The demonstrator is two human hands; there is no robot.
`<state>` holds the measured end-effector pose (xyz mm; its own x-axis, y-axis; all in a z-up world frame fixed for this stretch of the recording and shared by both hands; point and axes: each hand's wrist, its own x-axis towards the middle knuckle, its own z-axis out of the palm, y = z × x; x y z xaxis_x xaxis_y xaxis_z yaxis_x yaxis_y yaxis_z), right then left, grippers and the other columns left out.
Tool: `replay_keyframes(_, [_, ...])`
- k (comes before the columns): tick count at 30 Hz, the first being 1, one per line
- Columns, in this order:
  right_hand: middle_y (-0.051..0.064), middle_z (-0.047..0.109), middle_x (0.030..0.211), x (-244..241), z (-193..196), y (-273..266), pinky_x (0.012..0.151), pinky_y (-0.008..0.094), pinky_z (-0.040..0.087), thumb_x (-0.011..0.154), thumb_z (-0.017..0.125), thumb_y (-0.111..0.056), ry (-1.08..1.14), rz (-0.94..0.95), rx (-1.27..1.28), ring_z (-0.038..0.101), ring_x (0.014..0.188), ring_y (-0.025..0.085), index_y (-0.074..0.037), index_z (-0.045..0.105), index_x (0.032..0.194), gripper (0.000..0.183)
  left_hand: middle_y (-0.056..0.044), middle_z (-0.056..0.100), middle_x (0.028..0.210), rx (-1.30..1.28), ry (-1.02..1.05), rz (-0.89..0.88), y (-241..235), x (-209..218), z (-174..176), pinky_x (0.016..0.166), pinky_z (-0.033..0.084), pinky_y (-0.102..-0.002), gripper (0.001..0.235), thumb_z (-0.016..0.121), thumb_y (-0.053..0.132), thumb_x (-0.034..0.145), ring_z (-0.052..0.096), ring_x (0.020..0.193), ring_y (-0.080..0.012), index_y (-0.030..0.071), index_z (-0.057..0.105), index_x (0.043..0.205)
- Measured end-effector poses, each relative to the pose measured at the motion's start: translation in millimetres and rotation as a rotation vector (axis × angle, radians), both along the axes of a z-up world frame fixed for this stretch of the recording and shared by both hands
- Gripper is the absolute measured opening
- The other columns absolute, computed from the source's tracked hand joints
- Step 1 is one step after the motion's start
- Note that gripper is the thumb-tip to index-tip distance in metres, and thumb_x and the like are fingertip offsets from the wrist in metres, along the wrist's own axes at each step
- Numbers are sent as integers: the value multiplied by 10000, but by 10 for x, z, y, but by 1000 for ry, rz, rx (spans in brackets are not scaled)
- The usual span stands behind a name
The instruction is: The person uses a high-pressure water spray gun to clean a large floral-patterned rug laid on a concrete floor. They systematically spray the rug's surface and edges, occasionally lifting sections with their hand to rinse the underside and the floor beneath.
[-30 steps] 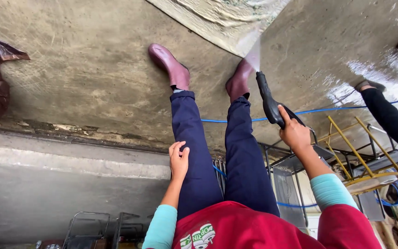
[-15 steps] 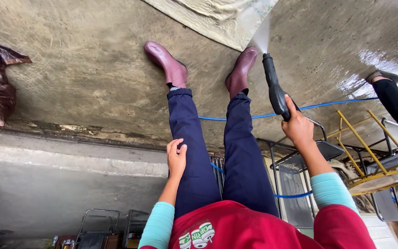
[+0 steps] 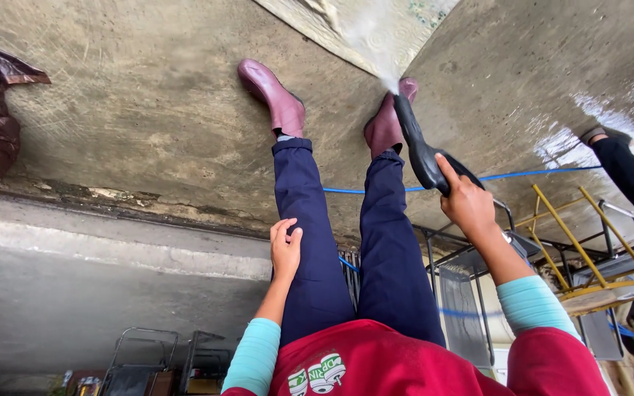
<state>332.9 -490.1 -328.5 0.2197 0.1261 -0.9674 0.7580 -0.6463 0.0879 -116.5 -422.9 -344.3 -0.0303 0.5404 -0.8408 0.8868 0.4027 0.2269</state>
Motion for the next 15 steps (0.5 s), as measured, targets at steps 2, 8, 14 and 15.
replay_keyframes(2, [122,690,1102,-6,-115,-137,900,525,589,908,558,-258,0,24,-53,737,1048,386,-491,151,1654,881,-21,612,1291,-4,-1,17,4,-24,1,787,546,-307,297,734,262,937,659,812,-172,240,729,1233])
replay_keyframes(8, [135,687,1106,-80,-18,125,897,522,588,923,545,-252,18,58,-84,740,1042,391,-485,118,1663,885,-33,615,1278,-12,-3,62,32,-20,6,779,548,-316,293,738,252,931,658,806,-182,234,734,1224])
replay_keyframes(14, [107,677,1071,-166,-71,173,874,509,602,931,527,-262,22,100,-48,745,1013,364,-500,110,1659,872,-45,623,1264,4,-21,84,69,-29,15,759,553,-328,280,737,247,930,658,786,-194,224,739,1210])
replay_keyframes(15, [100,681,1081,-161,-144,109,874,509,601,926,517,-265,28,126,-73,749,1018,369,-509,93,1655,878,-48,625,1264,3,-28,88,59,-36,-5,753,554,-328,280,739,251,929,659,782,-197,226,740,1208])
